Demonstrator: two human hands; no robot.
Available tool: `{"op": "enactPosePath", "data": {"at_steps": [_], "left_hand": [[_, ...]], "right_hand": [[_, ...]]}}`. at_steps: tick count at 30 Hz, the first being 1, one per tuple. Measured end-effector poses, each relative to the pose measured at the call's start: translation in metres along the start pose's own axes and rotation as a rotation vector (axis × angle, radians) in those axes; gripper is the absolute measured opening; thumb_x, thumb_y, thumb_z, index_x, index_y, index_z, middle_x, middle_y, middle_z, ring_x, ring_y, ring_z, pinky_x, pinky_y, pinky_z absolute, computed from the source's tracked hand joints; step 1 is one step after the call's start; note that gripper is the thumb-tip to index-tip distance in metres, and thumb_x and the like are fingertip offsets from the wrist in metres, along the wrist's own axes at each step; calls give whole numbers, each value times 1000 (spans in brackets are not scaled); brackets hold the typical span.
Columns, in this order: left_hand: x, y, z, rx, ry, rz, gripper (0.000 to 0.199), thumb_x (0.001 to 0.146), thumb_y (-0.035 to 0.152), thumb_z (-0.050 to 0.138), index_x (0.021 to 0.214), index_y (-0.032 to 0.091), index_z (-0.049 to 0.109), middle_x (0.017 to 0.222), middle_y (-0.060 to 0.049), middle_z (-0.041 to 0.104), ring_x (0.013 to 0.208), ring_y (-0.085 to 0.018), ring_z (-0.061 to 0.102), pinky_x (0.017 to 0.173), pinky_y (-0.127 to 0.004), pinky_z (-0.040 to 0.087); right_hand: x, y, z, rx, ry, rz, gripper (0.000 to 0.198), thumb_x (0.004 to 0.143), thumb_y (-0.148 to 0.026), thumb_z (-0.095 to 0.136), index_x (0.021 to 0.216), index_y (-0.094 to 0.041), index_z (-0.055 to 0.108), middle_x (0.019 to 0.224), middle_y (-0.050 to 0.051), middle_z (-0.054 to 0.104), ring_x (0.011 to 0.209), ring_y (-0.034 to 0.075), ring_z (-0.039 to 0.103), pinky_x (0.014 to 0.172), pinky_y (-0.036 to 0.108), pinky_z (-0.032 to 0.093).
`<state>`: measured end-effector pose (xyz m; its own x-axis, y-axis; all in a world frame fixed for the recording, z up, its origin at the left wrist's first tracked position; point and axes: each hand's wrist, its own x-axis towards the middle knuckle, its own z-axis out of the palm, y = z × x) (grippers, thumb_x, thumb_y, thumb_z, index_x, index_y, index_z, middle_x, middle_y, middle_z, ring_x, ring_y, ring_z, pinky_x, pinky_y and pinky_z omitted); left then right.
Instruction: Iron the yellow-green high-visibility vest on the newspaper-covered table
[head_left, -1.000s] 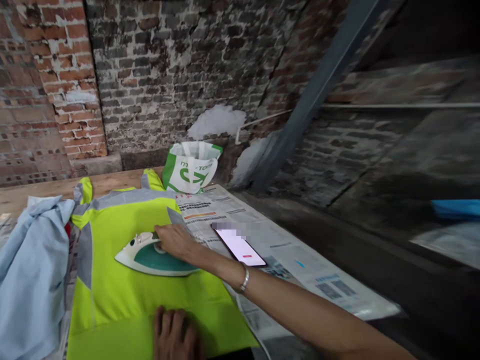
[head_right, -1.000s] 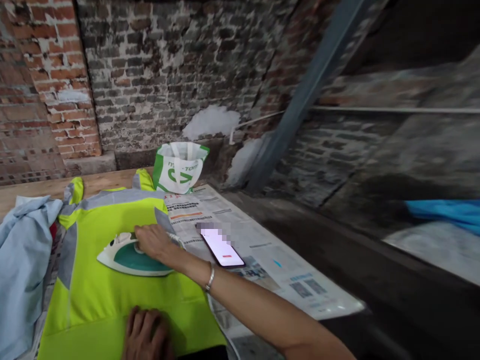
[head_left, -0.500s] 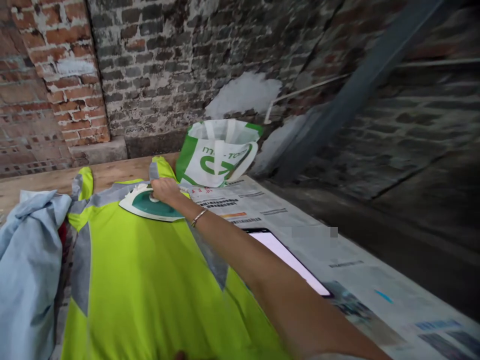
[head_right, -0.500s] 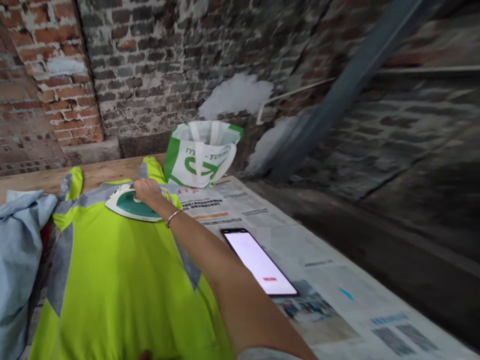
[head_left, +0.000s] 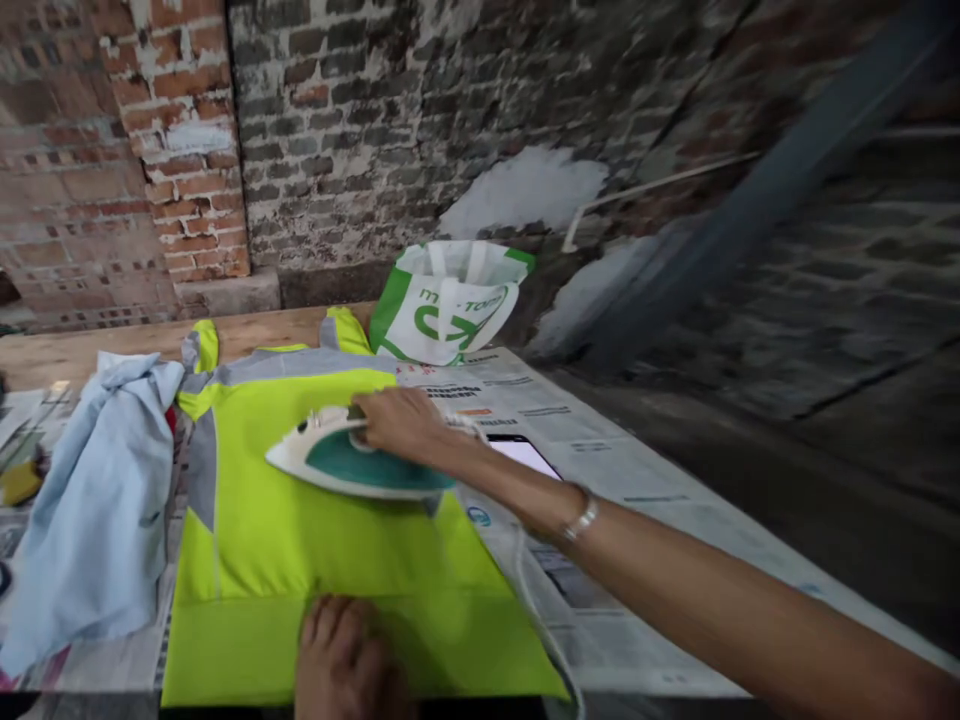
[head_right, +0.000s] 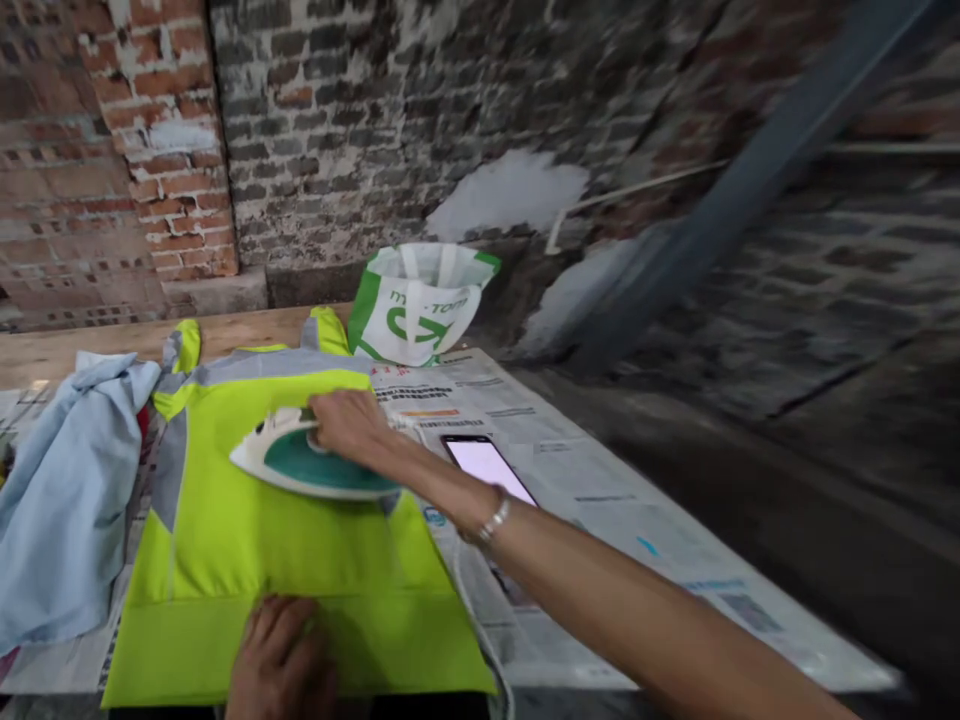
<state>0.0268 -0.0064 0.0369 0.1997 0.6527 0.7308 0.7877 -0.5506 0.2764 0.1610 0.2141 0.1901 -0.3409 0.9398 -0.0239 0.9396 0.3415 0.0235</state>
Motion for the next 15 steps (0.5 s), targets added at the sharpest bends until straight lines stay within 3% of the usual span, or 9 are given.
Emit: {"op": "enactPosePath", "data": {"at_steps": [4,7,11,15], "left_hand": [[-12,-20,-18,90,15,-61,23,83,8,53,96,24,63,103,-6,72,95,-23,70,84,-40,59],[-20,-29,-14,140,33,-135,23,83,8,51,96,23,63,102,-8,69,94,-24,67,82,-41,56],[-28,-38,-3,209,33,-161,21,88,13,50,100,23,63,102,-8,68,92,-24,66,82,-41,52],[-34,-45,2,323,-4,-102,19,86,18,59,102,25,63,101,-5,72,94,-24,68,86,-40,51]], "right_hand": [[-60,-26,7,40,-110,-130,24,87,-24,61,106,-23,75,102,11,80,98,31,75,70,33,45],[-76,-41,16,77,-110,-207,24,87,-19,60,107,-21,73,105,11,80,99,30,75,72,32,45],[-61,-46,25,68,-95,-213,26,88,-19,60,111,-19,72,108,14,79,102,31,74,75,33,48],[-11,-30,35,42,-35,-108,29,91,-20,57,116,-17,71,107,17,78,103,31,74,79,34,50]]}}
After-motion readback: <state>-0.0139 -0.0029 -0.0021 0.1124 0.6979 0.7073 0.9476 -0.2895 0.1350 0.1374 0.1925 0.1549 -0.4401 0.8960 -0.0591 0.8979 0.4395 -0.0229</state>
